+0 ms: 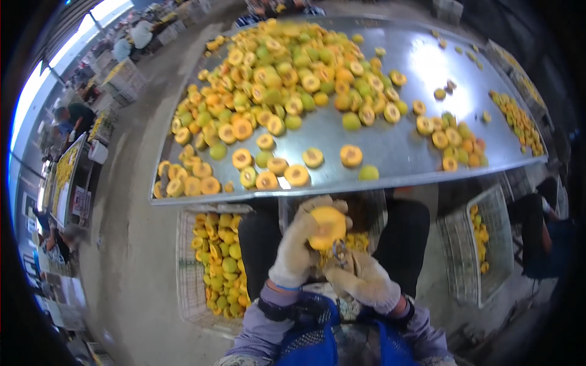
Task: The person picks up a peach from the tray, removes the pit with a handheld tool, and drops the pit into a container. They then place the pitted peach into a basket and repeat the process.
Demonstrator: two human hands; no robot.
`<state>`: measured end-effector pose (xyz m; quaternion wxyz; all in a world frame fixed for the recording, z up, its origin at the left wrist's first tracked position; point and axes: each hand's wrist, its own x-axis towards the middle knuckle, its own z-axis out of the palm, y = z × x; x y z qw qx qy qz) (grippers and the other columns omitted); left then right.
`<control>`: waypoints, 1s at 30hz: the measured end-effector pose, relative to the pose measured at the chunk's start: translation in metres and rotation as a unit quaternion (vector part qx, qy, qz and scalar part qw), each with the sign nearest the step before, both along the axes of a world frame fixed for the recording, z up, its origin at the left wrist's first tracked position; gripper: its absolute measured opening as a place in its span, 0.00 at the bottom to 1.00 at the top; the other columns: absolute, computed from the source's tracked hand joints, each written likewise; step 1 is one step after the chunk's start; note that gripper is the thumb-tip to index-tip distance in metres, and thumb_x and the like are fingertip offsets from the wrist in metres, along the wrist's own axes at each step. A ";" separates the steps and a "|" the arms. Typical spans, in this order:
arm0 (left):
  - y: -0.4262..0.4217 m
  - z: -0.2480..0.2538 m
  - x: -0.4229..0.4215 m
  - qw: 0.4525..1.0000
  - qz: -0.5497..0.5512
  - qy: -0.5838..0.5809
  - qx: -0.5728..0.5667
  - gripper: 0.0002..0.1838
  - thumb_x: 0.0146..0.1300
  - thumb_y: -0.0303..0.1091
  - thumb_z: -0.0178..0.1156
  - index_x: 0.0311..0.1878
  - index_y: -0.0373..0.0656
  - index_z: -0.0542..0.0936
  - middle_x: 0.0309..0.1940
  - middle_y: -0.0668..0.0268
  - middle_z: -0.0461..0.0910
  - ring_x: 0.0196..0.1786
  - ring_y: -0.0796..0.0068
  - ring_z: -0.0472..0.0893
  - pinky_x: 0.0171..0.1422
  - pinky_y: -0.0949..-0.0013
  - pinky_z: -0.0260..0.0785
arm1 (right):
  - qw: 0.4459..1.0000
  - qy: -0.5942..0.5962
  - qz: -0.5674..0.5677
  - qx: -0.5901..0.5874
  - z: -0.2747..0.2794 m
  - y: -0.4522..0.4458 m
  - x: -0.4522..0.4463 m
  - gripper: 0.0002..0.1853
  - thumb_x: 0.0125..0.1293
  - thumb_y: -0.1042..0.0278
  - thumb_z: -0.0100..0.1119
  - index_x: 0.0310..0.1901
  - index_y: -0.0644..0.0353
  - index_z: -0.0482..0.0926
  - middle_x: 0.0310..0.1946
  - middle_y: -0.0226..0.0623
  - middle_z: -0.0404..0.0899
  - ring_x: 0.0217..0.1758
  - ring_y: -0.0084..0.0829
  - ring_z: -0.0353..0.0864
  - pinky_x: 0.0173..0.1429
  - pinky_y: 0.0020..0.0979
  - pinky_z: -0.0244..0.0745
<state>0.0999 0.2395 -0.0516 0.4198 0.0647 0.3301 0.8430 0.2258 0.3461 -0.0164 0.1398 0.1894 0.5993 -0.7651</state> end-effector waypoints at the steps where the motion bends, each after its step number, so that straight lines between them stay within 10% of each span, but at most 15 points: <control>1: -0.002 -0.003 -0.001 0.999 -0.014 -0.019 0.044 0.26 0.67 0.41 0.57 0.65 0.39 0.67 0.59 0.50 0.74 0.57 0.50 0.78 0.51 0.55 0.79 | 0.999 0.036 -0.009 0.037 -0.003 -0.001 0.002 0.09 0.68 0.64 0.58 0.31 0.54 0.73 0.15 0.23 0.71 0.17 0.19 0.69 0.24 0.26 0.65; 17: -0.008 0.001 0.007 0.972 -0.028 0.171 -0.159 0.48 0.69 0.73 0.31 0.57 0.31 0.75 0.44 0.48 0.82 0.45 0.62 0.83 0.53 0.65 0.78 | 0.973 0.062 -0.051 0.214 -0.006 -0.011 0.007 0.11 0.65 0.60 0.62 0.36 0.58 0.75 0.22 0.36 0.77 0.26 0.34 0.78 0.35 0.32 0.73; 27: -0.009 0.011 0.002 0.955 -0.083 0.187 -0.215 0.54 0.66 0.78 0.27 0.56 0.28 0.77 0.43 0.51 0.83 0.46 0.64 0.83 0.53 0.69 0.76 | 0.908 0.194 -0.045 0.369 -0.016 -0.006 0.009 0.12 0.63 0.61 0.64 0.42 0.58 0.76 0.24 0.39 0.80 0.26 0.41 0.83 0.30 0.36 0.77; 30: -0.012 0.021 0.002 0.941 -0.087 0.209 -0.250 0.40 0.76 0.63 0.35 0.58 0.31 0.77 0.44 0.59 0.84 0.48 0.72 0.82 0.54 0.70 0.75 | 0.893 0.188 -0.018 0.409 -0.013 -0.005 0.011 0.13 0.63 0.63 0.64 0.44 0.59 0.76 0.25 0.40 0.80 0.26 0.41 0.84 0.30 0.36 0.77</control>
